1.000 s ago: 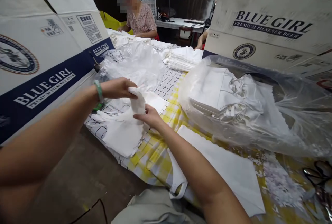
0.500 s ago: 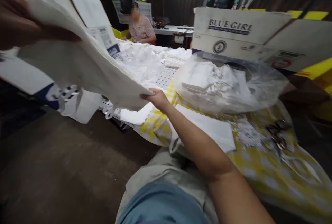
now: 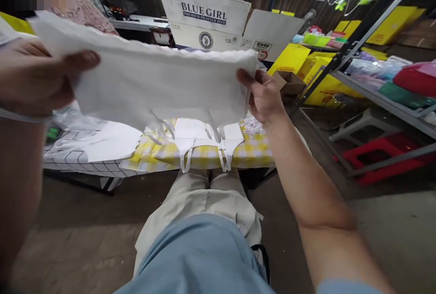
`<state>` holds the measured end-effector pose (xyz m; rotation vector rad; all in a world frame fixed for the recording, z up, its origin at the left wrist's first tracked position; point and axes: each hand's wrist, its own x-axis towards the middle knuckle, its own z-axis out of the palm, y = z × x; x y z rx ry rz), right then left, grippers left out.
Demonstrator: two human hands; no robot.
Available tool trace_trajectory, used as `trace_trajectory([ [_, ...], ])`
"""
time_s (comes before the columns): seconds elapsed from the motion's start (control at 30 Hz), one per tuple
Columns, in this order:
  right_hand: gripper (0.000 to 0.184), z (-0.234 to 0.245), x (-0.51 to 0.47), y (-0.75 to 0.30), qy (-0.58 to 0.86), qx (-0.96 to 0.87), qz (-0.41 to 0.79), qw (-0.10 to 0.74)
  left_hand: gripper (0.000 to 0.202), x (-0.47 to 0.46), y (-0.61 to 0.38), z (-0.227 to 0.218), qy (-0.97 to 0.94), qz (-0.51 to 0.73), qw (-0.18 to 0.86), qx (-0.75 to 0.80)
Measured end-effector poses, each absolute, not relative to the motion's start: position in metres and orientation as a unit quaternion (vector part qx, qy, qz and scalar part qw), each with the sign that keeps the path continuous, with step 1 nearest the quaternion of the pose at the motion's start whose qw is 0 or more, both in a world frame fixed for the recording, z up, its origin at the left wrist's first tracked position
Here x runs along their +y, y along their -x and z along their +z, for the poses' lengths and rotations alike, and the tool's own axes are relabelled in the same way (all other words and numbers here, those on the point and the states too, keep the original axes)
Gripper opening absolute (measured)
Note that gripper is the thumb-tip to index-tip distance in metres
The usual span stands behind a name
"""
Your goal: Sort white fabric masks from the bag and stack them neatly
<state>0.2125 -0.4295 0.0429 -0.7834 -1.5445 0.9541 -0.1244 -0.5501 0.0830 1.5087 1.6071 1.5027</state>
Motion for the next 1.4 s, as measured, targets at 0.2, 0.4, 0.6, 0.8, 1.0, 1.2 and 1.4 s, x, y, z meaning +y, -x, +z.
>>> trace_trajectory([
  [0.2,0.036,-0.009,-0.44,-0.258,0.373,-0.598,0.461,0.539,0.049,-0.51,0.102,0.019,-0.474,0.516,0.478,0.53],
  [0.4,0.032,-0.095,-0.392,-0.251,0.493,-0.49,0.556,0.456,0.031,-0.45,0.087,-0.075,-0.32,0.48,0.594,0.561],
  [0.6,0.027,-0.154,-0.365,-0.241,0.58,-0.466,0.506,0.437,0.033,-0.418,0.079,-0.129,-0.256,0.428,0.569,0.653],
  [0.8,0.038,-0.151,-0.362,-0.246,0.579,-0.504,0.489,0.414,0.034,-0.409,0.094,-0.129,-0.287,0.434,0.556,0.647],
  [1.0,0.03,-0.166,-0.35,-0.248,0.605,-0.558,0.42,0.383,0.036,-0.404,0.097,-0.134,-0.29,0.417,0.526,0.682],
  [1.2,0.022,-0.167,-0.346,-0.252,0.624,-0.615,0.354,0.327,0.033,-0.406,0.1,-0.131,-0.295,0.42,0.538,0.669],
  [1.4,0.02,-0.154,-0.349,-0.246,0.623,-0.642,0.326,0.304,0.033,-0.404,0.106,-0.134,-0.332,0.402,0.47,0.712],
])
